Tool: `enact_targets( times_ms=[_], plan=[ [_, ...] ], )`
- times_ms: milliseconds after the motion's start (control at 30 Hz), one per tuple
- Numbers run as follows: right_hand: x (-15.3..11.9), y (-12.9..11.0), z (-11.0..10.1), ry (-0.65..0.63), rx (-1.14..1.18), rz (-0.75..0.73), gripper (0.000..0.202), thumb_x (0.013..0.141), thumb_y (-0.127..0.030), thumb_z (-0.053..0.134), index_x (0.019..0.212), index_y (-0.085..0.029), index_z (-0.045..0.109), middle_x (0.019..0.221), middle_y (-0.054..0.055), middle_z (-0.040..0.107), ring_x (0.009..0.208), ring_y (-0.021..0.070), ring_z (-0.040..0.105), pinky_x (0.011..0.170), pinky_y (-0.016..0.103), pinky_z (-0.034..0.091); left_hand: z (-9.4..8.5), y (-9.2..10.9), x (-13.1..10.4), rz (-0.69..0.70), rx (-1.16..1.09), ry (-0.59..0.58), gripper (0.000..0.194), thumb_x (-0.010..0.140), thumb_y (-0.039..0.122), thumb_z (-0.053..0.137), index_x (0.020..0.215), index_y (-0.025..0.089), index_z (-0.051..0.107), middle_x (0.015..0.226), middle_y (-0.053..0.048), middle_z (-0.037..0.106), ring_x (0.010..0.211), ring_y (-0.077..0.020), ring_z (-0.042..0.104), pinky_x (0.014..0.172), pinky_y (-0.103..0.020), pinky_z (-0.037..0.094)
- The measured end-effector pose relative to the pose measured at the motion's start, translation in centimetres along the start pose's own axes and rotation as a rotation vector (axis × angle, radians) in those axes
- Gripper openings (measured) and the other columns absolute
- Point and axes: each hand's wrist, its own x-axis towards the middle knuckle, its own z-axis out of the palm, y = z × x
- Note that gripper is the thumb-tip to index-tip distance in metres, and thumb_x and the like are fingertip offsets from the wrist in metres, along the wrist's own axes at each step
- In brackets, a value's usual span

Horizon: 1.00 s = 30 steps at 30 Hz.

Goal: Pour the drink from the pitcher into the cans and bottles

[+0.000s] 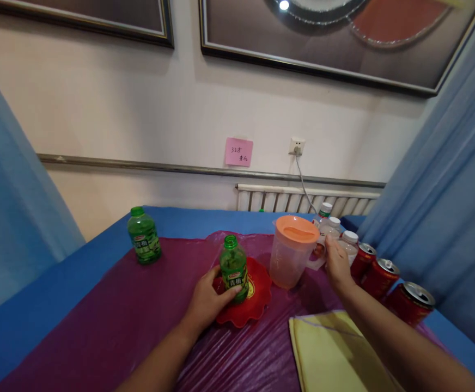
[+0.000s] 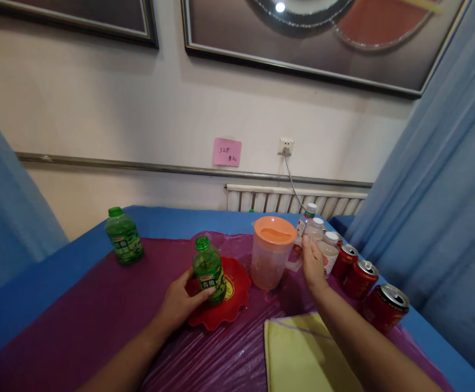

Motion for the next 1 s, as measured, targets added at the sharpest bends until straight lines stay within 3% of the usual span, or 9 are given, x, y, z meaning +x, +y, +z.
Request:
enact_targets(
  times_ms=[100,167,300,400,500,667,800,900,1000],
  plan=[
    [-1.5,-1.3,-1.1,0.137,0.007,-0.087,0.050,0.082,-0.066,0.062,0.100,-0.019,0.062,0.099,0.006,0.066,0.093,0.0220,0.062,0.085,0.037,0.051,0.0,-0.5,0.1,0.022,0.085,0.020,0.055,0.069,0.042,0.079,0.117,0.017,0.068,0.116,-0.012,0.076,0.106,-0.0314,0.071,0.097,-0.048,0.054],
    [-3.7,-2.4,-1.6,0.144,0.029,-0.183,0.044,0.086,-0.057,0.064,0.110,-0.020,0.060,0.113,0.008,0.065,0.104,0.0228,0.062,0.093,0.040,0.049,0.0,-0.8,0.1,0.044,0.138,0.037,0.057,0.068,0.044,0.080,0.117,0.017,0.069,0.117,-0.012,0.075,0.107,-0.0326,0.070,0.098,-0.049,0.053],
    [-10.1,-4.2,-0.5,-0.250,-0.080,-0.300,0.042,0.090,-0.037,0.067,0.129,-0.024,0.059,0.129,0.011,0.063,0.116,0.0254,0.062,0.098,0.042,0.051,-0.1,-0.5,-0.2,0.141,0.187,0.037,0.059,0.066,0.047,0.082,0.115,0.018,0.070,0.114,-0.012,0.075,0.106,-0.0327,0.069,0.097,-0.049,0.053],
    [-13.8,-5.2,1.8,-0.556,-0.167,-0.354,0.063,0.086,-0.032,0.071,0.145,-0.027,0.049,0.143,0.011,0.057,0.132,0.0277,0.054,0.110,0.046,0.045,-0.2,0.2,-0.5,0.240,0.185,-0.046,0.055,0.069,0.052,0.081,0.115,0.021,0.071,0.112,-0.009,0.075,0.106,-0.0313,0.068,0.097,-0.047,0.053],
    [-15.2,-5.9,4.2,-0.712,-0.221,-0.375,0.086,0.077,-0.028,0.078,0.153,-0.024,0.038,0.149,0.012,0.052,0.138,0.0296,0.049,0.116,0.048,0.040,-0.4,0.5,-0.6,0.300,0.185,-0.114,0.056,0.072,0.055,0.079,0.117,0.023,0.070,0.117,-0.009,0.073,0.110,-0.0312,0.066,0.099,-0.046,0.052],
    [-14.3,-6.5,6.4,-0.737,-0.239,-0.295,0.093,0.075,-0.025,0.078,0.156,-0.023,0.033,0.147,0.014,0.054,0.135,0.0310,0.051,0.113,0.052,0.042,-0.6,0.1,-0.3,0.367,0.164,-0.121,0.056,0.075,0.058,0.076,0.120,0.025,0.068,0.119,-0.009,0.073,0.111,-0.0311,0.066,0.101,-0.045,0.051],
    [-13.5,-6.7,6.7,-0.754,-0.202,-0.285,0.074,0.071,-0.025,0.082,0.140,-0.025,0.054,0.127,0.010,0.067,0.117,0.0290,0.061,0.102,0.047,0.050,-0.3,-0.7,-0.3,0.403,0.175,-0.145,0.056,0.076,0.057,0.076,0.124,0.028,0.068,0.124,-0.008,0.073,0.115,-0.0309,0.065,0.107,-0.046,0.048],
    [-13.2,-7.1,5.4,-0.700,-0.134,-0.301,0.058,0.069,-0.028,0.085,0.123,-0.024,0.064,0.115,0.007,0.070,0.105,0.0268,0.065,0.093,0.042,0.054,-0.4,-1.2,-0.5,0.413,0.164,-0.155,0.068,0.074,0.057,0.078,0.135,0.030,0.061,0.133,-0.008,0.069,0.121,-0.0314,0.063,0.107,-0.045,0.049],
    [-12.5,-7.4,2.0,-0.557,-0.065,-0.247,0.052,0.073,-0.034,0.083,0.121,-0.022,0.064,0.113,0.008,0.071,0.102,0.0267,0.068,0.090,0.041,0.056,-0.8,-1.2,-0.5,0.437,0.170,-0.094,0.071,0.078,0.053,0.076,0.142,0.033,0.054,0.138,-0.007,0.066,0.123,-0.0300,0.063,0.107,-0.044,0.050]
  ],
)
